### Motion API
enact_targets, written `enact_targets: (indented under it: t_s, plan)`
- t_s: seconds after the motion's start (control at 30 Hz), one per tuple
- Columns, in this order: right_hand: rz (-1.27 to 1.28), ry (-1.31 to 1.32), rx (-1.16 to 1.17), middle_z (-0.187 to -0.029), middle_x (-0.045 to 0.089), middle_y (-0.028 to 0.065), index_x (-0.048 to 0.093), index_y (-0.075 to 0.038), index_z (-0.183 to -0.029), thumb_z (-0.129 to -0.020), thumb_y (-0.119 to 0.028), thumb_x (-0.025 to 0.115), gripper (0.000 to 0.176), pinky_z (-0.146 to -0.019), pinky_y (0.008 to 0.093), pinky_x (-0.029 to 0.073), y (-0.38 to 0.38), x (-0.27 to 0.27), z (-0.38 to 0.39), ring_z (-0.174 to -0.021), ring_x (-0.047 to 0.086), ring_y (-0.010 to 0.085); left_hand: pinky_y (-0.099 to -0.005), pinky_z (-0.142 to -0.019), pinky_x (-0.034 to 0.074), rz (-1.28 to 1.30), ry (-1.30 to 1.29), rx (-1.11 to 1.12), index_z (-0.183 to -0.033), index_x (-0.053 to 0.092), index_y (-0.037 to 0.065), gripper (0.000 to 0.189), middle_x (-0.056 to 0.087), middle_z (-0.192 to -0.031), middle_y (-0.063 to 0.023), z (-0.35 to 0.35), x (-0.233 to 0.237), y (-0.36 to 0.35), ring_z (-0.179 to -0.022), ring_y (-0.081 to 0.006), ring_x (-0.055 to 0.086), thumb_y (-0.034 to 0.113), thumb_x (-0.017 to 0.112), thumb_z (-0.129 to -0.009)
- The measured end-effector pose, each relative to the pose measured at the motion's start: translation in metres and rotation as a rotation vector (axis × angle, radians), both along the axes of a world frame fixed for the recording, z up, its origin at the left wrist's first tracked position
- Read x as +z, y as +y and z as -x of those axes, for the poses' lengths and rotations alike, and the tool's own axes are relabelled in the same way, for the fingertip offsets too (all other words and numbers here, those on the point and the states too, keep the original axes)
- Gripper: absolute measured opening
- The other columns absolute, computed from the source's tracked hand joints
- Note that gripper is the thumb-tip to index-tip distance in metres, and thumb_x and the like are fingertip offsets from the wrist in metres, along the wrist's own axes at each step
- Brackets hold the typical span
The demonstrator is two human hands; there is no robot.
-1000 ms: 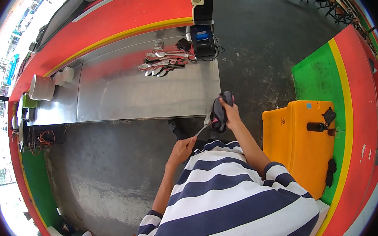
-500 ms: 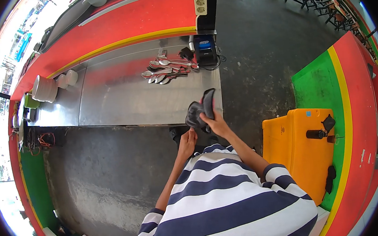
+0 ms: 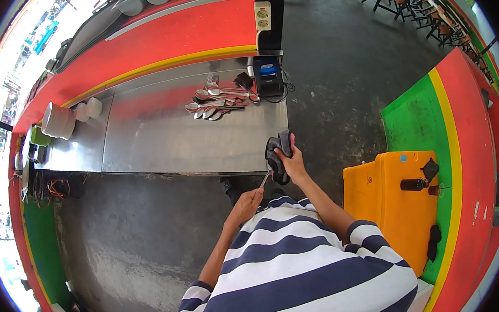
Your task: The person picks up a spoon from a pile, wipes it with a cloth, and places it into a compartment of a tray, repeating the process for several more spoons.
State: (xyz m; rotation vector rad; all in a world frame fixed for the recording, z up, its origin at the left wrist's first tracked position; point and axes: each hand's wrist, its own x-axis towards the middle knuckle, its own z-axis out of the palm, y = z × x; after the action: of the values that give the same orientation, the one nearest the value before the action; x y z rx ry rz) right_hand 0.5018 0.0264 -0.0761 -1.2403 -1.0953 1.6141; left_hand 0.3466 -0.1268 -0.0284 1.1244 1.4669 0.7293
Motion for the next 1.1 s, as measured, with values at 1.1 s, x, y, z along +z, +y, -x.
enact_targets:
  t_s: [1.1]
  plan:
    - [0.039, 0.364, 0.392, -0.122, 0.063, 0.0083, 0.053, -0.003, -0.133, -0.101, -0.024, 0.054, 0.039, -0.095, 0.0321, 0.048, 0.044, 0.043, 0.148, -0.113, 0.061, 0.0189, -0.0263, -0.045, 0.019, -0.099, -0.671, 0.210, -0.069, 0.041, 0.010, 0.049, 0.032, -0.056, 0.0048, 0.149, 0.008, 0.099, -0.048, -0.0066, 0.025, 0.041, 0.035, -0.107]
